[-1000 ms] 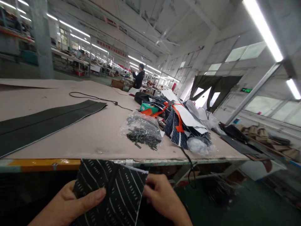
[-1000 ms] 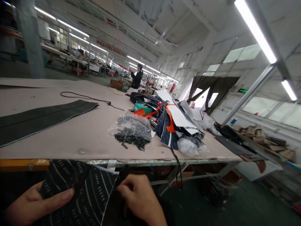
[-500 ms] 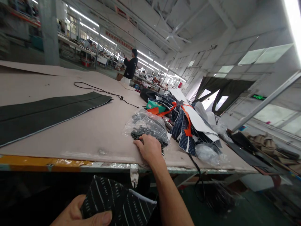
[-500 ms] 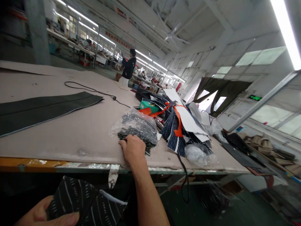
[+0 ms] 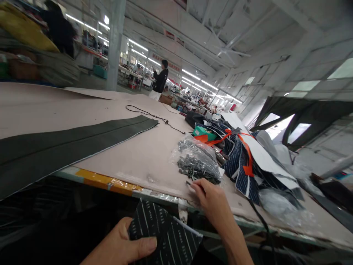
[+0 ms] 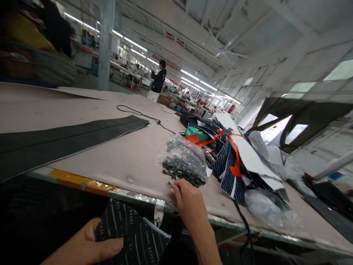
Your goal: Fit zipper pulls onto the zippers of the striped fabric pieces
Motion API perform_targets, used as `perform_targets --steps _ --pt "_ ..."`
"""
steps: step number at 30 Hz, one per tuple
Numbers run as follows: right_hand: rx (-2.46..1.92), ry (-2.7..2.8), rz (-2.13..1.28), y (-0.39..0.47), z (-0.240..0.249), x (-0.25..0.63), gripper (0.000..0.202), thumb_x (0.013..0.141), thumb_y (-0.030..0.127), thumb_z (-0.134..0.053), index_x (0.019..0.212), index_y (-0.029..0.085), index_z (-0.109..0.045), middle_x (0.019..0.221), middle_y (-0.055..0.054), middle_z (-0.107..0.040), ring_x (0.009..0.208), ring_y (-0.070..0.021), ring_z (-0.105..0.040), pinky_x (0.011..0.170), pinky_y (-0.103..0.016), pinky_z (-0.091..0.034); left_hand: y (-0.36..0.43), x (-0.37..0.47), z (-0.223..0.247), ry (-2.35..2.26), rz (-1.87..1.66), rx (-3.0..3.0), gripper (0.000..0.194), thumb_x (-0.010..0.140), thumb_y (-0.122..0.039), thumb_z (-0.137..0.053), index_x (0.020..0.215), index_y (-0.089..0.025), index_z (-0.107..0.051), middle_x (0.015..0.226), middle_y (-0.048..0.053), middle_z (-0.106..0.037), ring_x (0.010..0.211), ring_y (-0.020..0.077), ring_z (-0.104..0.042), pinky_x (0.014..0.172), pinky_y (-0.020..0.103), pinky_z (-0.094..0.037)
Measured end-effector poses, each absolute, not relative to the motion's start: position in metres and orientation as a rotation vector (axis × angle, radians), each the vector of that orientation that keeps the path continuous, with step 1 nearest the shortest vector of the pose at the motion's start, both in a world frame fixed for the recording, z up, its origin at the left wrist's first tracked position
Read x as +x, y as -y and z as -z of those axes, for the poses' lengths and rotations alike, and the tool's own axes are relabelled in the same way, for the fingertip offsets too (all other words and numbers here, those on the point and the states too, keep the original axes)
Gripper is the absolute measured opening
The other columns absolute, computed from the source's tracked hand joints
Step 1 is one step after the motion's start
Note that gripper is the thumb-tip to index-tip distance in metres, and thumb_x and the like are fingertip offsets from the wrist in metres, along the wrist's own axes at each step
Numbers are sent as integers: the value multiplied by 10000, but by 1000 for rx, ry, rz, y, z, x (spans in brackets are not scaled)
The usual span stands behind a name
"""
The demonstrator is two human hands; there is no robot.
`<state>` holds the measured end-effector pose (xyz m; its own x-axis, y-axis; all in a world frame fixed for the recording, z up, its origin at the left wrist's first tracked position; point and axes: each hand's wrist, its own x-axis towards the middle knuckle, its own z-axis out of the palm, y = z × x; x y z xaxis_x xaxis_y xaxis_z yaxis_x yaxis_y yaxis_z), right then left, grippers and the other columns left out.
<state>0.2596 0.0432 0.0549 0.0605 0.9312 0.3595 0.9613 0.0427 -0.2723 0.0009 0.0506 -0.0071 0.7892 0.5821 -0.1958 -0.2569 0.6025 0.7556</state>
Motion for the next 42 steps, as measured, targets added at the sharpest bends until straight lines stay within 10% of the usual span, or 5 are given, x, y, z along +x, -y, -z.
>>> perform_targets --steps 32,42 --pt "-1368 1889 162 29 -25 210 192 944 101 -688 1127 136 -732 948 -85 -789 821 -184 -726 777 -269 -586 -50 -16 31 -514 -251 811 292 731 -397 -884 958 -213 -856 791 54 -839 750 237 -777 701 260 -596" --pt "-1364 1015 -597 36 -9 222 232 892 373 -699 1035 216 -790 895 -38 -767 606 -126 -641 573 -234 -540 -37 -2 26 -602 -325 743 359 668 -427 -915 949 -211 -858 796 70 -837 732 296 -778 742 369 -627"
